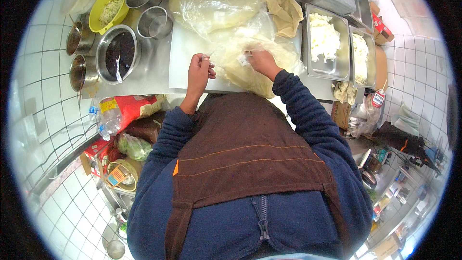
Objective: The person repeatedly picks thin dough sheets from a plastic bag, folds them on a white cutting board, and places them into metal trays. The person also briefly handles a stack of white disposable containers and a roll of plastic wrap.
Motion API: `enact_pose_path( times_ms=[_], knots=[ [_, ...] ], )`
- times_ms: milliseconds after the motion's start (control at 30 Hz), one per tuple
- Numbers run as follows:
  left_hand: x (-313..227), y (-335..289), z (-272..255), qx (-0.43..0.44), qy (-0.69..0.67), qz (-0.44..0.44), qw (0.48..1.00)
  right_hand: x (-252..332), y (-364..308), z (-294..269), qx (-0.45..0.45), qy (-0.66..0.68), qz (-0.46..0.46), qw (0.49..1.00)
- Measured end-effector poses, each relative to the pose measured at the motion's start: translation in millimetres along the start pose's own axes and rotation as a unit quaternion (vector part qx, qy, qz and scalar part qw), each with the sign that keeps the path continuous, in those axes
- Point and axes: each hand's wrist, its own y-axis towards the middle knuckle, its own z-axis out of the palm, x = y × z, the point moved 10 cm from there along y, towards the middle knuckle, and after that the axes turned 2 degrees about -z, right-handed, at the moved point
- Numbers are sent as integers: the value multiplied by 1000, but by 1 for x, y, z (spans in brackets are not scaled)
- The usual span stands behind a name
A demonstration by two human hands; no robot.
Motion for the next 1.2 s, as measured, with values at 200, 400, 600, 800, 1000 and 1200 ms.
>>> enact_pose_path(
  times_ms=[200,400,600,800,1000,1200],
  knots=[
    [2,2,0,1,-5,0,1000,-2,14,0,26,-24,-10,999],
    [3,5,2,4,-2,-4,1000,8,14,-8,57,-30,-19,998],
    [7,6,5,14,-3,-11,1000,12,2,-12,91,-40,-9,995],
    [2,6,6,11,-8,-10,1000,8,-14,-39,-45,50,-24,997],
    [7,8,4,12,-20,-20,1000,-1,-39,-12,117,199,80,970],
    [-2,-13,17,38,-2,8,999,68,-70,-27,98,415,71,902]
  ],
)
